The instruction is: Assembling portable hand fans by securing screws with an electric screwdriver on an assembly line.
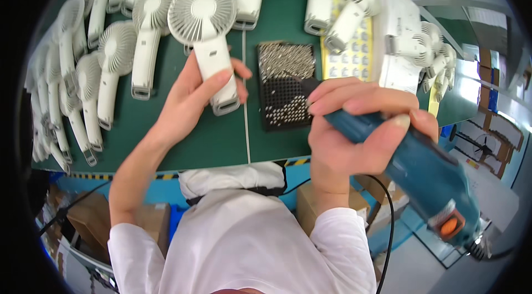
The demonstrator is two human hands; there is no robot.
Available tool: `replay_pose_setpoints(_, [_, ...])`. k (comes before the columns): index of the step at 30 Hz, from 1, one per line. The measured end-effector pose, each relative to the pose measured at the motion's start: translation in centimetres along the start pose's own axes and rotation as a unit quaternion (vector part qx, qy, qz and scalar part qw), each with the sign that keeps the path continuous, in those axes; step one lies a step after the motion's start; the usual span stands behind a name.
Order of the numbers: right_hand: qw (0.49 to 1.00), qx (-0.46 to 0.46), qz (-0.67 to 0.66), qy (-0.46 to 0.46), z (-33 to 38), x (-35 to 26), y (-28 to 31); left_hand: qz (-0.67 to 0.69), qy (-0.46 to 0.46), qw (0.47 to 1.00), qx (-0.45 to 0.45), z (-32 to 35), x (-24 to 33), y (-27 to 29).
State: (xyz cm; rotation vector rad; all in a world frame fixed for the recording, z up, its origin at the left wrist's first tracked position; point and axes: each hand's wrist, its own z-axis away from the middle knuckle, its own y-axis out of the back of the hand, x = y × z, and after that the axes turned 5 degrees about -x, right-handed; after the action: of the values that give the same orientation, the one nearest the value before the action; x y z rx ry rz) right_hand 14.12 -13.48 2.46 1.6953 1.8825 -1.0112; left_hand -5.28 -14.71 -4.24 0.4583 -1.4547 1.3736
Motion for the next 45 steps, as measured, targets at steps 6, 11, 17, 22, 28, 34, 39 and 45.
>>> replay_pose_setpoints(6, [0.968, 0.12, 0.21, 0.06, -4.6, 1.2, 4.5, -0.048, 0.002, 0.998, -0.049, -2.6, 2.7, -2.4])
replay_pose_setpoints(11, [0.967, 0.225, 0.115, 0.021, -3.7, 1.6, 4.6, -0.266, -0.029, 0.962, 0.057, -10.7, 3.6, -3.0])
replay_pose_setpoints(17, [0.977, 0.207, 0.058, 0.012, -2.6, 0.8, 6.1, -0.55, 0.008, 0.833, 0.065, -13.1, 5.5, -4.7])
replay_pose_setpoints(22, [0.978, 0.195, 0.057, -0.054, -3.4, 0.2, 6.1, -0.766, -0.096, 0.604, 0.198, -14.9, 9.7, -7.1])
replay_pose_setpoints(28, [0.973, 0.133, -0.03, -0.185, -4.0, -0.7, 8.2, -0.692, -0.247, 0.677, 0.042, -30.2, 9.1, -9.3])
replay_pose_setpoints(34, [0.987, 0.06, -0.009, -0.145, -3.7, 1.4, 8.6, -0.78, -0.097, 0.617, -0.029, -49.6, 6.3, -6.5])
replay_pose_setpoints(39, [0.98, 0.045, 0.014, -0.192, -2.3, 0.9, 9.6, -0.682, 0.015, 0.724, 0.104, -54.4, 4.2, -13.1])
replay_pose_setpoints(45, [0.973, 0.073, -0.02, -0.216, -3.2, 1.7, 8.6, -0.68, -0.109, 0.696, 0.204, -58.4, 1.9, -13.1])
